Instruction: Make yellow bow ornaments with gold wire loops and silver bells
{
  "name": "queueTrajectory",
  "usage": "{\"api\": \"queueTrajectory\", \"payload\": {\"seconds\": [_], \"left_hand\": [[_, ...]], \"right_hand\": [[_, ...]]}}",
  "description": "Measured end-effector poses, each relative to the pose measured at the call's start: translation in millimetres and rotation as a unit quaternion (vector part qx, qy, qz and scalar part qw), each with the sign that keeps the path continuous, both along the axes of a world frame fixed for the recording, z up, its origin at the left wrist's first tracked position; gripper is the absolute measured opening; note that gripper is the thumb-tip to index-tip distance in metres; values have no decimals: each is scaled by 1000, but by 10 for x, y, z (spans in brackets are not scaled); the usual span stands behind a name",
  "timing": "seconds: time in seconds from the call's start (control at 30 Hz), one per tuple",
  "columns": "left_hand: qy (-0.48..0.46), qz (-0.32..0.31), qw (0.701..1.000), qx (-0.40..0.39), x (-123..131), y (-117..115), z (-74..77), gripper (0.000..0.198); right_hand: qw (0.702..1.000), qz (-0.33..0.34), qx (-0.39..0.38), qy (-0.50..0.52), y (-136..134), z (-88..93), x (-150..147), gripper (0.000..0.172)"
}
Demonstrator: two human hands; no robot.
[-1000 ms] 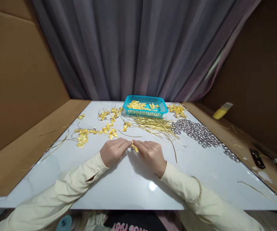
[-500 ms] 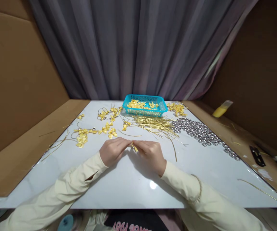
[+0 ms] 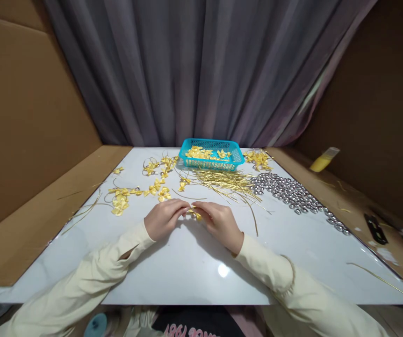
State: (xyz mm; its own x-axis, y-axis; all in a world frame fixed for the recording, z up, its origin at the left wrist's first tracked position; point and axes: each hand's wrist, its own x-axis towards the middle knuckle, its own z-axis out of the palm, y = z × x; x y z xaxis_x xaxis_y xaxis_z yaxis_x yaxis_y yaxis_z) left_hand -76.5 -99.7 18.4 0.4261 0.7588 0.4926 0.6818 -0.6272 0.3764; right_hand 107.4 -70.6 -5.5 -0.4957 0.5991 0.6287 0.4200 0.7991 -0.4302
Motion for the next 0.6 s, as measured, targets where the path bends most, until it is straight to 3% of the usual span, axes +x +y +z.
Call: {"api": "queueTrajectory", "payload": {"seconds": [0.3,0.6], "left_hand": [[-54,7,994,-94,35,-12,76,19],[-33,1,999,-38,31,-25,45,19]], "right_hand": [[998,38,-43,0,-8,31,5,15],[994,25,-102,5,-17,61,-11,10]]}}
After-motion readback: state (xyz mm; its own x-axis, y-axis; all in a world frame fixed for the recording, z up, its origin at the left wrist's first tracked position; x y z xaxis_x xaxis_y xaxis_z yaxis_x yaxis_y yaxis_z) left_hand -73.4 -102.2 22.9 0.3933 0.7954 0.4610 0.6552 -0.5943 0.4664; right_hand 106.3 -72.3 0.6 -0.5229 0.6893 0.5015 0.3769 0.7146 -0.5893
